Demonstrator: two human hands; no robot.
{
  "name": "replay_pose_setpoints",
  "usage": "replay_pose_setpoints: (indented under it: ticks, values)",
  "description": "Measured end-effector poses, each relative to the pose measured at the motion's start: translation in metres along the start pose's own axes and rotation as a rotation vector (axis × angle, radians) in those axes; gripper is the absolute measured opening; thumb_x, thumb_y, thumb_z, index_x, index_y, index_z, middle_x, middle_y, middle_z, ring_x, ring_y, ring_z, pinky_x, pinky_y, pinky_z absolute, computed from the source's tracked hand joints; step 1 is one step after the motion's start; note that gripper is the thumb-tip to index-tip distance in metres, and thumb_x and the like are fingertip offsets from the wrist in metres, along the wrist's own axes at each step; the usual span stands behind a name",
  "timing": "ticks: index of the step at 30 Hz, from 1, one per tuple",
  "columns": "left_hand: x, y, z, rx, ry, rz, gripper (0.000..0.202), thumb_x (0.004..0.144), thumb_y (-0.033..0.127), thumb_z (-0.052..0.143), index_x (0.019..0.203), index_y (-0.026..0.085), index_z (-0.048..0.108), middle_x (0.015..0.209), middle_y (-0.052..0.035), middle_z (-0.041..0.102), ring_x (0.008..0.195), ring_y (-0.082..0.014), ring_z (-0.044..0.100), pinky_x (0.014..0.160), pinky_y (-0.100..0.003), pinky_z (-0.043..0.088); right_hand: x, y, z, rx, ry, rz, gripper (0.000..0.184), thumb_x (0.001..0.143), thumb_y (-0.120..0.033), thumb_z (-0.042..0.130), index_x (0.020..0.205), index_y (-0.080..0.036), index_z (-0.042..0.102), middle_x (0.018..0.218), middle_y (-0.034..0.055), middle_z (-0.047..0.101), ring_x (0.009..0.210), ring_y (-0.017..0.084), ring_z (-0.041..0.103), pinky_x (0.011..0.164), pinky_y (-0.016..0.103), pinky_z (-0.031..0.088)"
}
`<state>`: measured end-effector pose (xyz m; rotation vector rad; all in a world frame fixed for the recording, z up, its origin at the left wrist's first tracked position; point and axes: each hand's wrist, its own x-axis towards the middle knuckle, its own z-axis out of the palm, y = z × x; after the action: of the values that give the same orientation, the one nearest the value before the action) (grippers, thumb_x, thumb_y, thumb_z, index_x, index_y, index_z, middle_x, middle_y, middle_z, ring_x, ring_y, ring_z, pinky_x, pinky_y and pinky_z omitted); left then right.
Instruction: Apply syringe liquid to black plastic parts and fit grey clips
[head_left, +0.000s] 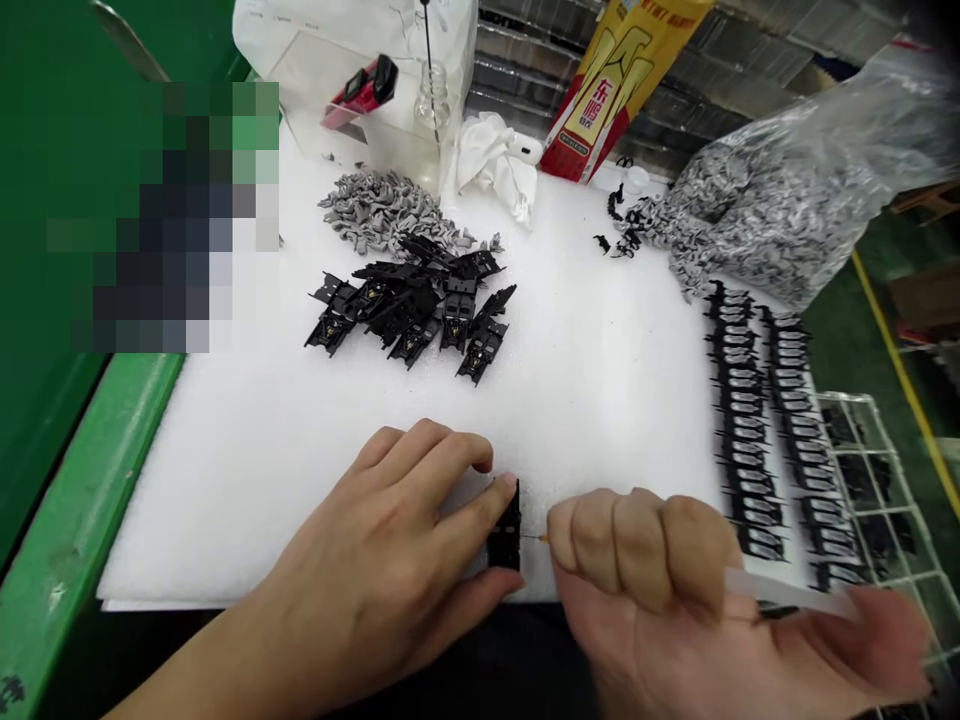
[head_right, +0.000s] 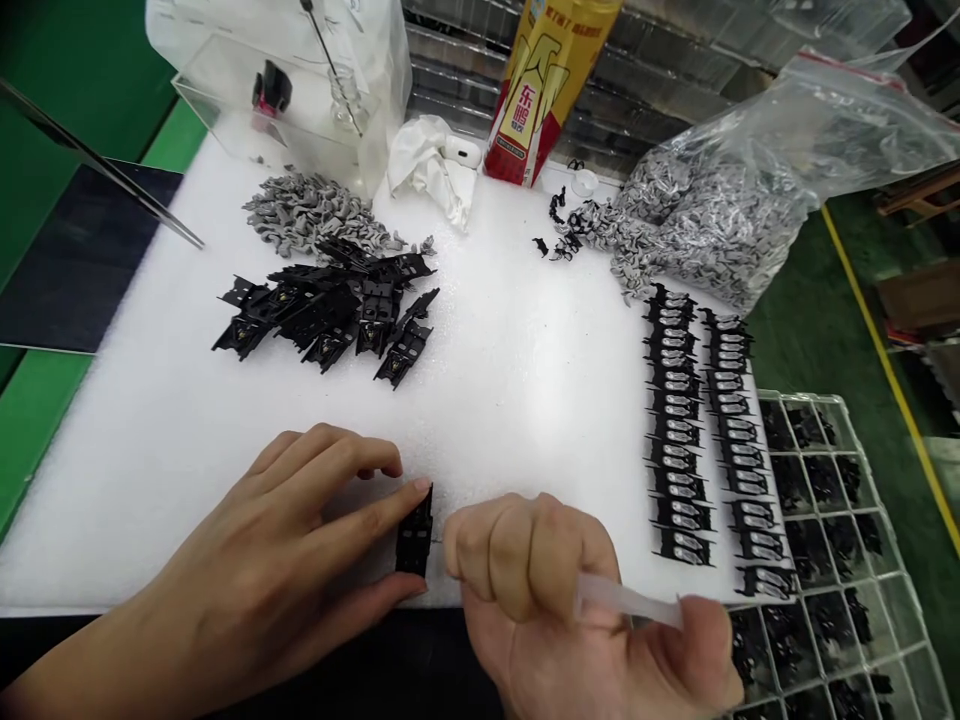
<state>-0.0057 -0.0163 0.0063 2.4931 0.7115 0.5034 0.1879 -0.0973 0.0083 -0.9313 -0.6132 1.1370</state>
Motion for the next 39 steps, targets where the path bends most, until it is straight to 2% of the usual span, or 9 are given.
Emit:
replay_pose_setpoints:
  ticks: [4, 10, 14, 20, 34, 39]
  values:
    - [0.001, -0.001, 0.0, -0.006, -0.004, 0.004, 0.038, 0.1, 0.035, 0.069, 0.133, 0.016, 0.065, 0.126, -0.0132, 0.059, 0.106, -0.0289, 0.055, 0.083, -0.045, 0.046, 0.001, 0.0, 0.003, -0.023, -0.023, 0.034, 0.072, 0.101, -0.08, 0.012, 0.058, -0.024, 0.03, 0.047, -0.0033, 0.024, 0.047, 0.016, 0.036, 0.052, 0.039, 0.043]
    - [0.001, 0.0, 0.0, 0.008, -0.011, 0.005, 0.037, 0.099, 0.035, 0.069, 0.132, 0.017, 0.067, 0.125, -0.0132, 0.06, 0.104, -0.0291, 0.056, 0.082, -0.045, 0.047, 0.007, -0.01, 0.011, -0.063, -0.084, 0.099, 0.069, 0.102, -0.076, 0.029, 0.057, -0.023, 0.028, 0.046, -0.0027, 0.025, 0.05, 0.017, 0.036, 0.053, 0.038, 0.043]
    - [0.002, -0.001, 0.001, 0.004, -0.003, -0.001, 0.038, 0.098, 0.036, 0.071, 0.131, 0.018, 0.067, 0.125, -0.0132, 0.061, 0.103, -0.0294, 0.057, 0.082, -0.044, 0.047, 0.008, -0.01, 0.011, -0.065, -0.107, 0.11, 0.069, 0.102, -0.075, 0.034, 0.057, -0.023, 0.029, 0.047, -0.0028, 0.025, 0.05, 0.017, 0.036, 0.054, 0.037, 0.042]
    - [0.0, -0.001, 0.0, 0.002, -0.009, 0.005, 0.037, 0.099, 0.034, 0.069, 0.132, 0.017, 0.066, 0.126, -0.0136, 0.06, 0.104, -0.0295, 0.055, 0.083, -0.045, 0.045, 0.006, -0.006, 0.011, -0.065, -0.101, 0.108, 0.068, 0.103, -0.074, 0.027, 0.058, -0.023, 0.031, 0.048, -0.0025, 0.026, 0.051, 0.017, 0.036, 0.055, 0.038, 0.043]
    - [0.001, 0.0, 0.001, 0.014, -0.013, 0.014, 0.038, 0.099, 0.034, 0.069, 0.133, 0.016, 0.065, 0.127, -0.0141, 0.06, 0.107, -0.03, 0.055, 0.084, -0.046, 0.045, 0.001, -0.004, 0.008, -0.066, -0.086, 0.091, 0.069, 0.102, -0.075, 0.027, 0.058, -0.023, 0.031, 0.047, -0.0025, 0.026, 0.051, 0.017, 0.038, 0.056, 0.039, 0.043]
    - [0.002, -0.001, 0.001, 0.006, -0.008, 0.012, 0.038, 0.099, 0.035, 0.07, 0.131, 0.016, 0.066, 0.126, -0.0137, 0.06, 0.105, -0.0299, 0.055, 0.083, -0.045, 0.045, -0.001, -0.004, 0.006, 0.012, -0.074, 0.122, 0.067, 0.099, -0.075, 0.041, 0.058, -0.023, 0.032, 0.05, -0.0032, 0.029, 0.054, 0.017, 0.04, 0.059, 0.039, 0.043]
